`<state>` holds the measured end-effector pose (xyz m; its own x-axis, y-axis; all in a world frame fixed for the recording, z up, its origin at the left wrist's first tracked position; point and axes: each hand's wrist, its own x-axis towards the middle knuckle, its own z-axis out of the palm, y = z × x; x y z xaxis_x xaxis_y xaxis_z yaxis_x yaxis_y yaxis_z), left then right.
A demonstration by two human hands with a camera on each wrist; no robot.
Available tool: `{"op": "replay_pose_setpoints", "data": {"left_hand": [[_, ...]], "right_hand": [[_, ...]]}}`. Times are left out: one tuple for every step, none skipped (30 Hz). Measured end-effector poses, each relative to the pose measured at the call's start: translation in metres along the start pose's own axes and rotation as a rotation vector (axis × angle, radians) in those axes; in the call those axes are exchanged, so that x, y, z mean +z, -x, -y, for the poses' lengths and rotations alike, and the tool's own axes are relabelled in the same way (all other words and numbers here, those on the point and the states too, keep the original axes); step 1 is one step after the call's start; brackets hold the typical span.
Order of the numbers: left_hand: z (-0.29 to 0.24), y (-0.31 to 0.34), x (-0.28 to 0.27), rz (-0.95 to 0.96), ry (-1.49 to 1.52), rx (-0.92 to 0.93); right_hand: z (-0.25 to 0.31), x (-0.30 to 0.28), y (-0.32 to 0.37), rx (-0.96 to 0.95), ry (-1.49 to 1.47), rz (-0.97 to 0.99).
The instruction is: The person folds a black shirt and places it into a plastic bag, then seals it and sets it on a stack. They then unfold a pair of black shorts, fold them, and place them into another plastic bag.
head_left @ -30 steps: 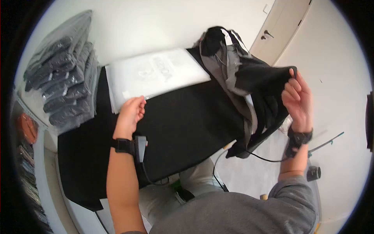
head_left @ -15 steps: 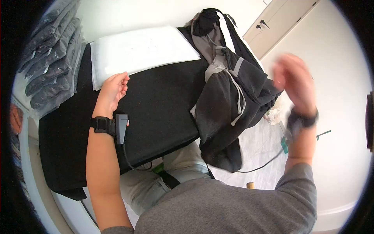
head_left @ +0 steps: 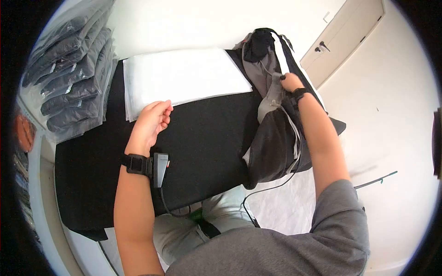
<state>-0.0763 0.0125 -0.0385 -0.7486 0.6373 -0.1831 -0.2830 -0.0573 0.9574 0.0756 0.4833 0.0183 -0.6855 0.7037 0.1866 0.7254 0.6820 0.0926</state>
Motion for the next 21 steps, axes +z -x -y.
{"op": "replay_pose_setpoints", "data": {"left_hand": [[0.001,-0.002,-0.002,0.04,0.014,0.003],[0.002,-0.004,-0.004,0.083,0.029,0.008],[0.001,-0.003,-0.002,0.09,0.028,0.005],[-0.001,0.0,0.0,0.101,-0.011,0.023],[-0.003,0.003,0.004,0.114,-0.049,0.042],[-0.005,0.005,0.006,0.135,-0.143,0.057],[-0.007,0.011,0.015,0.151,-0.152,0.06],[-0.009,0.018,0.024,0.213,-0.226,0.121],[-0.012,0.025,0.033,0.275,-0.305,0.185],[-0.014,0.03,0.043,0.377,-0.312,0.187],[-0.01,0.03,0.054,0.508,-0.261,0.19],[-0.009,0.03,0.073,0.592,-0.303,0.196],[-0.008,0.033,0.095,0.681,-0.338,0.199],[-0.007,0.038,0.119,0.679,-0.39,0.239],[-0.006,0.044,0.143,0.678,-0.444,0.277],[-0.004,0.045,0.166,0.721,-0.5,0.31],[0.004,0.048,0.191,0.721,-0.491,0.291],[0.014,0.048,0.214,0.814,-0.383,0.189],[0.023,0.051,0.235,0.902,-0.276,0.082],[0.032,0.057,0.253,0.976,-0.215,0.022],[0.037,0.066,0.269,1.05,-0.156,-0.038]], "right_hand": [[0.0,-0.017,0.008,-0.027,-0.029,-0.046],[-0.004,-0.031,0.018,0.013,-0.2,-0.101],[-0.01,-0.047,0.03,0.055,-0.369,-0.162],[-0.017,-0.063,0.044,0.056,-0.616,-0.169],[-0.023,-0.082,0.061,0.058,-0.862,-0.18],[-0.022,-0.108,0.088,0.05,-0.93,-0.224],[-0.021,-0.131,0.116,0.044,-1.002,-0.272],[-0.031,-0.148,0.135,0.031,-1.066,-0.293],[-0.043,-0.162,0.153,0.017,-1.136,-0.317],[-0.052,-0.176,0.175,0.009,-1.178,-0.336],[-0.058,-0.191,0.196,-0.002,-1.218,-0.356],[-0.062,-0.202,0.216,-0.037,-1.298,-0.385],[-0.066,-0.214,0.237,-0.009,-1.34,-0.381],[-0.07,-0.223,0.257,-0.012,-1.356,-0.405],[-0.075,-0.228,0.274,-0.013,-1.374,-0.429],[-0.086,-0.231,0.288,-0.022,-1.335,-0.451],[-0.093,-0.234,0.303,0.0,-1.335,-0.466],[-0.093,-0.239,0.319,0.012,-1.348,-0.507],[-0.098,-0.243,0.333,0.026,-1.362,-0.548],[-0.106,-0.245,0.345,-0.01,-1.377,-0.553],[-0.116,-0.248,0.358,0.01,-1.379,-0.581]]}}
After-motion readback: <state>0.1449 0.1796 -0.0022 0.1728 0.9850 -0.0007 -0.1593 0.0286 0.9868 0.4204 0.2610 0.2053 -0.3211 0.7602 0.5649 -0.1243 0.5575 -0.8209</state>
